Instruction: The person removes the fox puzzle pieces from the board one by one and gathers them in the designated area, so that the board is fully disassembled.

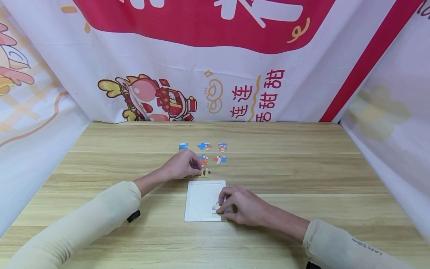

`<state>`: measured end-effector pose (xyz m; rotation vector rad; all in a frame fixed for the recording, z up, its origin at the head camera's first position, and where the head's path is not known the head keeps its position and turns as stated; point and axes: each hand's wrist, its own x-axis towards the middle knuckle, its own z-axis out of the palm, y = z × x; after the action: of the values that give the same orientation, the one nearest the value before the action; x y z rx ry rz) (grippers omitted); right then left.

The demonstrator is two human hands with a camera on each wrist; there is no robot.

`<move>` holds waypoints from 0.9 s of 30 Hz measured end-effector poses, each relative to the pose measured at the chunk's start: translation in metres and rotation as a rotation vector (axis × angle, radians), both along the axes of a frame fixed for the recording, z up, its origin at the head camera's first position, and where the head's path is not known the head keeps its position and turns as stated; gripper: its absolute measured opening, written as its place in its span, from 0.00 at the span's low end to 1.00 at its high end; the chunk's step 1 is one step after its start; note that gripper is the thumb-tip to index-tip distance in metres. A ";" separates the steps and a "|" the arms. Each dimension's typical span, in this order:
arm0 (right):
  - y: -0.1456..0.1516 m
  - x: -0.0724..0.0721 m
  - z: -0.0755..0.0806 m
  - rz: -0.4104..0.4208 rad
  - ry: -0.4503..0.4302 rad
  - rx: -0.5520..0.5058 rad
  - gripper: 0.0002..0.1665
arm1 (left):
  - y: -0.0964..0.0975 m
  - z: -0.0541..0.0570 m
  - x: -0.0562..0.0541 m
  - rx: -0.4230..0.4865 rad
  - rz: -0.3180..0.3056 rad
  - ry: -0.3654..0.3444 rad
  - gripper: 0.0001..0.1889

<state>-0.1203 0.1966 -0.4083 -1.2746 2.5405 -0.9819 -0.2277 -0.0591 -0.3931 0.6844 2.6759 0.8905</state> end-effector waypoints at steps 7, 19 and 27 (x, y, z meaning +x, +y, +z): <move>0.000 0.000 0.000 0.002 -0.003 0.000 0.11 | -0.001 0.000 0.000 -0.037 -0.030 0.041 0.06; 0.000 0.000 0.001 0.009 -0.003 0.010 0.10 | -0.011 0.010 0.006 0.045 -0.050 0.015 0.04; 0.000 0.000 0.002 0.003 0.033 0.069 0.10 | -0.014 0.015 0.027 0.041 -0.125 0.023 0.02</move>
<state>-0.1206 0.1962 -0.4066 -1.2865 2.5722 -0.8717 -0.2008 -0.0729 -0.3781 0.8653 2.6081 0.9118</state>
